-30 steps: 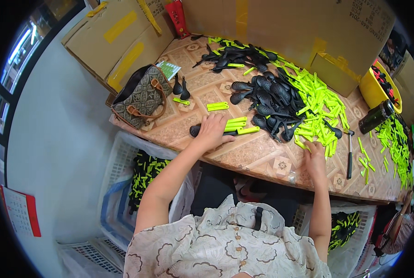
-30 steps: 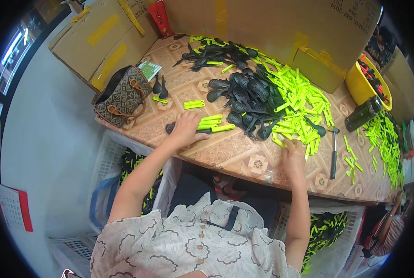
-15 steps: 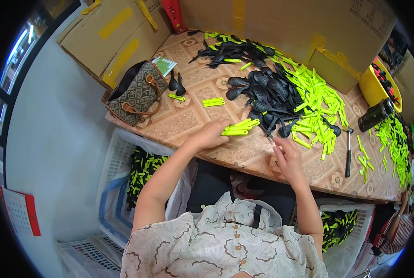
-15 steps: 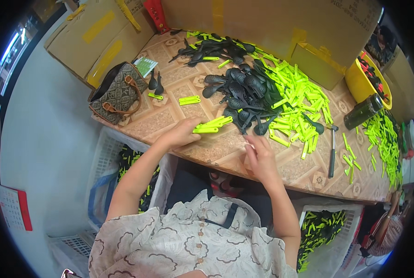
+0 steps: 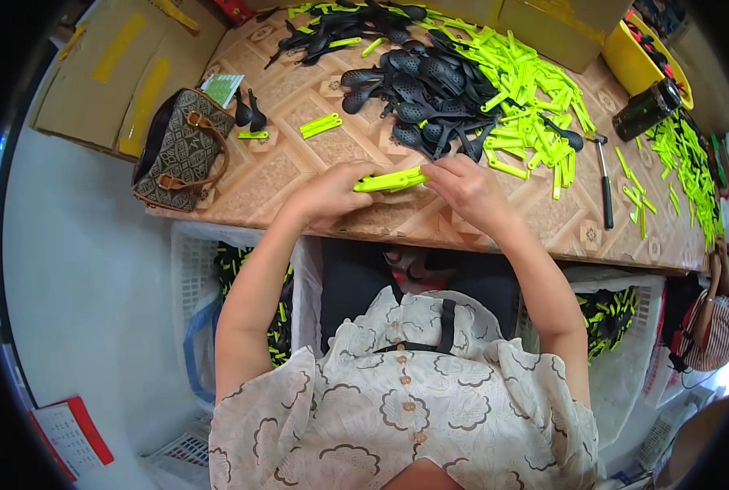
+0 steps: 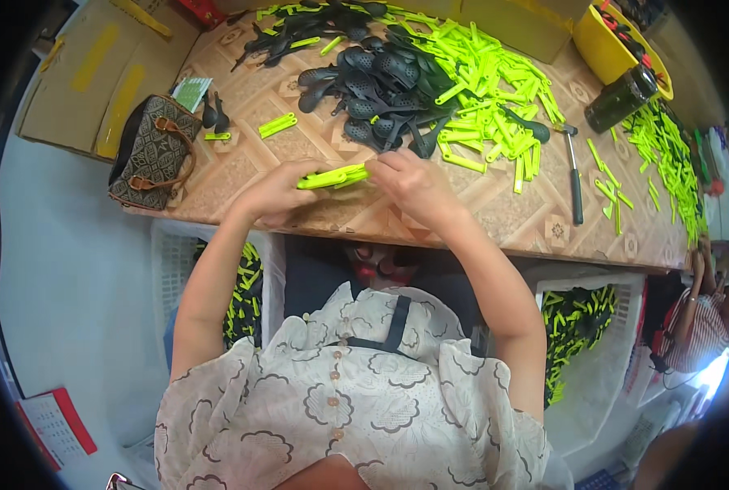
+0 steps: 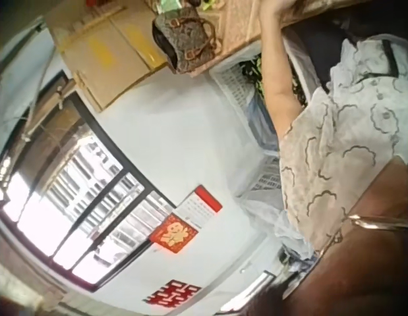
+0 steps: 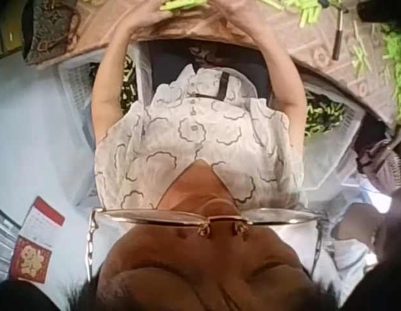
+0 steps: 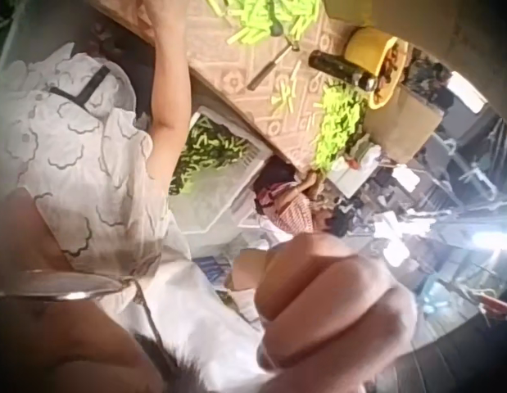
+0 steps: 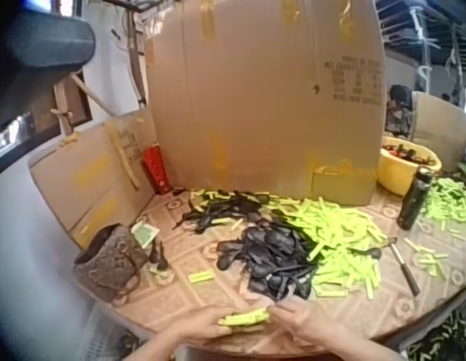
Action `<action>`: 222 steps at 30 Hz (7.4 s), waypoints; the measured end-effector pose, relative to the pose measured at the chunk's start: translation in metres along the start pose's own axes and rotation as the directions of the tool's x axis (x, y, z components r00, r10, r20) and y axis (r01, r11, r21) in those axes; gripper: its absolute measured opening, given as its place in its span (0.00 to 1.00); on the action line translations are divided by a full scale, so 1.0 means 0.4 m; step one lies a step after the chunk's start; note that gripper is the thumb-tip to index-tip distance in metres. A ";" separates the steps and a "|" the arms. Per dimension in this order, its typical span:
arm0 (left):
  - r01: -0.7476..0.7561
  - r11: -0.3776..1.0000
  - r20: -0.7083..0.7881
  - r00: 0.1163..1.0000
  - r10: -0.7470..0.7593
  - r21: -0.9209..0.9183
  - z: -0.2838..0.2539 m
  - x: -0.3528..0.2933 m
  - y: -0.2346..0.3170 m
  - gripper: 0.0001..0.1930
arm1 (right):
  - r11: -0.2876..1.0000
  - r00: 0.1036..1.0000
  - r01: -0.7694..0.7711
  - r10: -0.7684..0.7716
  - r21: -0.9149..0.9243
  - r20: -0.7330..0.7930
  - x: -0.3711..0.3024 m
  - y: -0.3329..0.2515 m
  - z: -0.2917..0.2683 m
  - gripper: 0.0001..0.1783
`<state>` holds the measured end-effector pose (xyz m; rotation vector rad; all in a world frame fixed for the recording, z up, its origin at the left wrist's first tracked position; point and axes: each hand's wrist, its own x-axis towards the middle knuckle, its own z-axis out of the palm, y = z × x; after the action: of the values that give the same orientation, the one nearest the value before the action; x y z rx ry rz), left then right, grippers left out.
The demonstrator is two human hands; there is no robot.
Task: Assembling yellow plastic handles onto black plastic bases using a small hammer.
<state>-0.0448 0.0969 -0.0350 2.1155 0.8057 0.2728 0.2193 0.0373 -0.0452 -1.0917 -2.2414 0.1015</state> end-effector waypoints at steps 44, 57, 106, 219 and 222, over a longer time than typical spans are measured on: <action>0.288 0.931 0.288 0.932 -0.219 -0.223 0.417 -0.314 0.116 0.16 | 0.474 0.405 -0.865 0.464 0.166 0.788 -0.500 -0.263 -0.082 0.05; 0.321 0.827 0.314 0.931 -0.186 -0.461 0.456 -0.369 -0.012 0.14 | 0.676 0.662 -0.656 0.304 0.335 0.685 -0.541 -0.280 -0.002 0.04; 0.081 0.724 -0.416 0.860 0.297 0.685 0.032 0.028 -0.016 0.12 | 0.983 0.984 -0.169 0.163 -0.071 -0.074 0.072 0.019 0.185 0.16; -0.122 0.800 -0.476 0.747 0.464 0.588 0.315 0.044 0.099 0.21 | 0.420 0.617 -0.714 0.756 -0.561 -0.220 -0.462 0.313 -0.348 0.25; -0.139 0.784 -0.463 0.740 0.489 0.605 0.316 0.036 0.101 0.18 | 0.412 0.629 -0.725 0.724 -0.552 -0.285 -0.474 0.345 -0.352 0.20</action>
<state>0.0416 0.0079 -0.0842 2.7617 0.9290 1.0772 0.4803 -0.0389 -0.0752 -2.4043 -1.6105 -0.3265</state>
